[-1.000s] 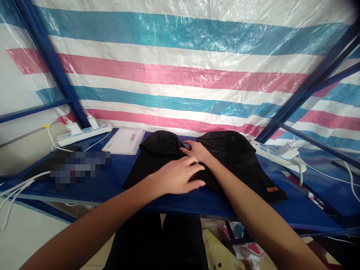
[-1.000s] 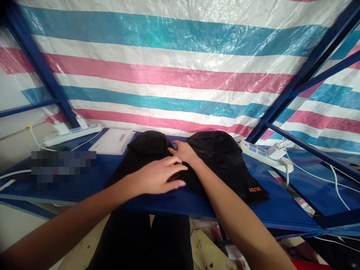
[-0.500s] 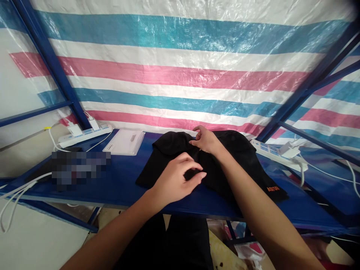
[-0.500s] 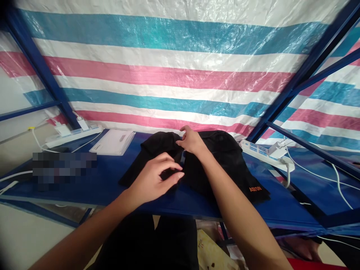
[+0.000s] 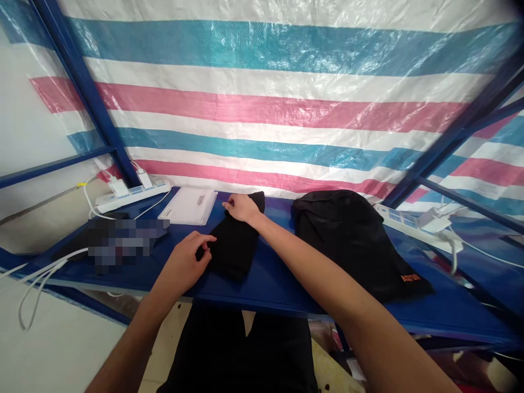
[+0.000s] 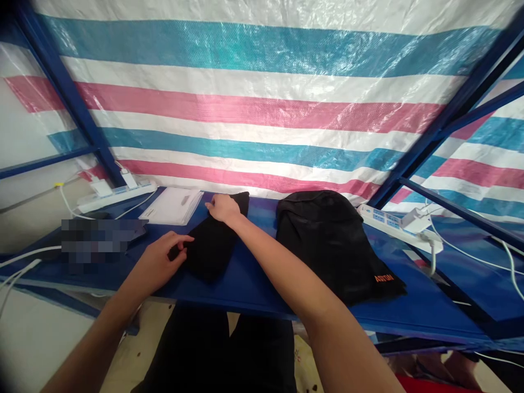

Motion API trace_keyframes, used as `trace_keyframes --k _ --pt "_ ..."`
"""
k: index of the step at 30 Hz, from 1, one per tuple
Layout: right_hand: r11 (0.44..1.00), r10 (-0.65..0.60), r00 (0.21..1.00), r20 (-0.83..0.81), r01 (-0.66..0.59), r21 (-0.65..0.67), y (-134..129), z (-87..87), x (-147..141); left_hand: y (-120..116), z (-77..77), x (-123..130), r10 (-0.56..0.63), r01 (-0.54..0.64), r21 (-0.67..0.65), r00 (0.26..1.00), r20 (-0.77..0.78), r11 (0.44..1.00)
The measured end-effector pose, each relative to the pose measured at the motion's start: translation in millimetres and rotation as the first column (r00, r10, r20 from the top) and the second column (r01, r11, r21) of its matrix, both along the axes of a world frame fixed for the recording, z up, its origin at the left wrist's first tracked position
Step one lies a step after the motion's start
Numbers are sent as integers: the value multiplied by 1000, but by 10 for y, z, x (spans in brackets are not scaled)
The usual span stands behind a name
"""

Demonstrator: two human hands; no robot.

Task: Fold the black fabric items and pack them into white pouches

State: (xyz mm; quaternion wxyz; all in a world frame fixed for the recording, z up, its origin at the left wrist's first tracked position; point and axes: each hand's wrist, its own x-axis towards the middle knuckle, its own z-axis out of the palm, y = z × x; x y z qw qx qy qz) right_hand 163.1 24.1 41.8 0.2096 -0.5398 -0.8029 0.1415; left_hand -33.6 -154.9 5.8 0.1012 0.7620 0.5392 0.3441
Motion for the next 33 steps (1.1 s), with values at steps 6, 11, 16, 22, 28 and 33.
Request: trace_keyframes --k 6,11,16,22,28,33 --pt "968 160 986 -53 -146 202 -120 81 261 -26 241 135 -72 112 179 974 -213 977" --pt "884 439 886 153 -456 106 -118 53 630 -56 253 420 -354 363 -39 870 -342 931" --pt "900 437 894 99 -432 -66 77 -248 864 -256 40 527 -343 311 -145 830 -440 939" --pt "971 235 969 80 -230 -59 204 -388 973 -664 -71 717 -255 221 -132 759 -599 966" --pt "983 82 996 -22 -77 168 124 -364 1077 -1131 -90 898 -150 149 -66 677 -721 987" --pt "959 -57 964 -261 126 253 185 -336 1158 -946 663 717 -471 308 -356 601 -646 882"
